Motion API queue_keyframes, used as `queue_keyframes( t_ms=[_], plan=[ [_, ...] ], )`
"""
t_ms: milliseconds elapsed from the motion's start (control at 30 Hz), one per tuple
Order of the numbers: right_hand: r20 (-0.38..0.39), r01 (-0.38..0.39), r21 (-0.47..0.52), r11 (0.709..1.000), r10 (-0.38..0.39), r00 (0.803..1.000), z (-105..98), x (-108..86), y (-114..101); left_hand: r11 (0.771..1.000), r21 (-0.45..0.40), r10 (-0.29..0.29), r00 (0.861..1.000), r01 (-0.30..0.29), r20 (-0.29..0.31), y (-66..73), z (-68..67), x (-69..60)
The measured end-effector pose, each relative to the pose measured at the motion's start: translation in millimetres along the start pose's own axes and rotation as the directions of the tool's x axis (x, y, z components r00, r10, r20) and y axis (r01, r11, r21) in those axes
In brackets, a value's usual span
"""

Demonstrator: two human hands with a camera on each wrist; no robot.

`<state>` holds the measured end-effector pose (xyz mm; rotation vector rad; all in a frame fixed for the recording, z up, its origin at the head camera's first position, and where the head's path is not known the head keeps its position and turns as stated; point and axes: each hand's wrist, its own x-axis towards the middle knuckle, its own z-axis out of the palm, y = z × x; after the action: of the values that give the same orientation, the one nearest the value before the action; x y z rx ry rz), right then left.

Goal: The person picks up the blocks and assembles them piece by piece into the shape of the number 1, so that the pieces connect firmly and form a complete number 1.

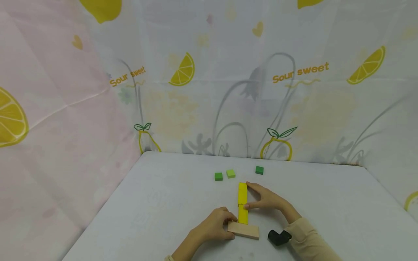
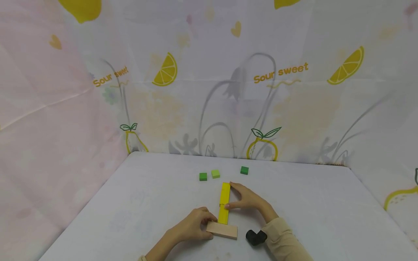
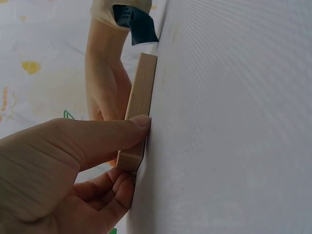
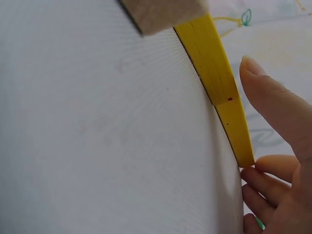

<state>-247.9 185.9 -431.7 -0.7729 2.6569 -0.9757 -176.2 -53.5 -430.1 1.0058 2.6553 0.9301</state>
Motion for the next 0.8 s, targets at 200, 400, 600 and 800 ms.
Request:
queue_keyframes(
  t_ms=[200,400,600,800],
  plan=[
    [-0.001,0.006,0.008,1.000,-0.006,1.000,-0.1,1.2,2.4,1.000,-0.008,-0.016,1.000,0.016,0.004,0.7,0.2,0.0],
    [0.003,0.011,0.017,1.000,-0.011,1.000,-0.3,0.6,1.3,1.000,-0.010,-0.021,1.000,0.021,0.005,0.3,0.8,0.1],
    [-0.002,0.021,0.021,1.000,-0.021,1.000,-0.6,0.3,1.2,1.000,-0.007,-0.022,1.000,0.022,0.007,0.3,0.9,0.2],
    [-0.004,0.018,0.026,0.999,-0.018,1.000,-0.1,0.5,1.1,0.999,-0.016,-0.034,0.999,0.034,0.014,0.6,0.5,0.1]
  ],
)
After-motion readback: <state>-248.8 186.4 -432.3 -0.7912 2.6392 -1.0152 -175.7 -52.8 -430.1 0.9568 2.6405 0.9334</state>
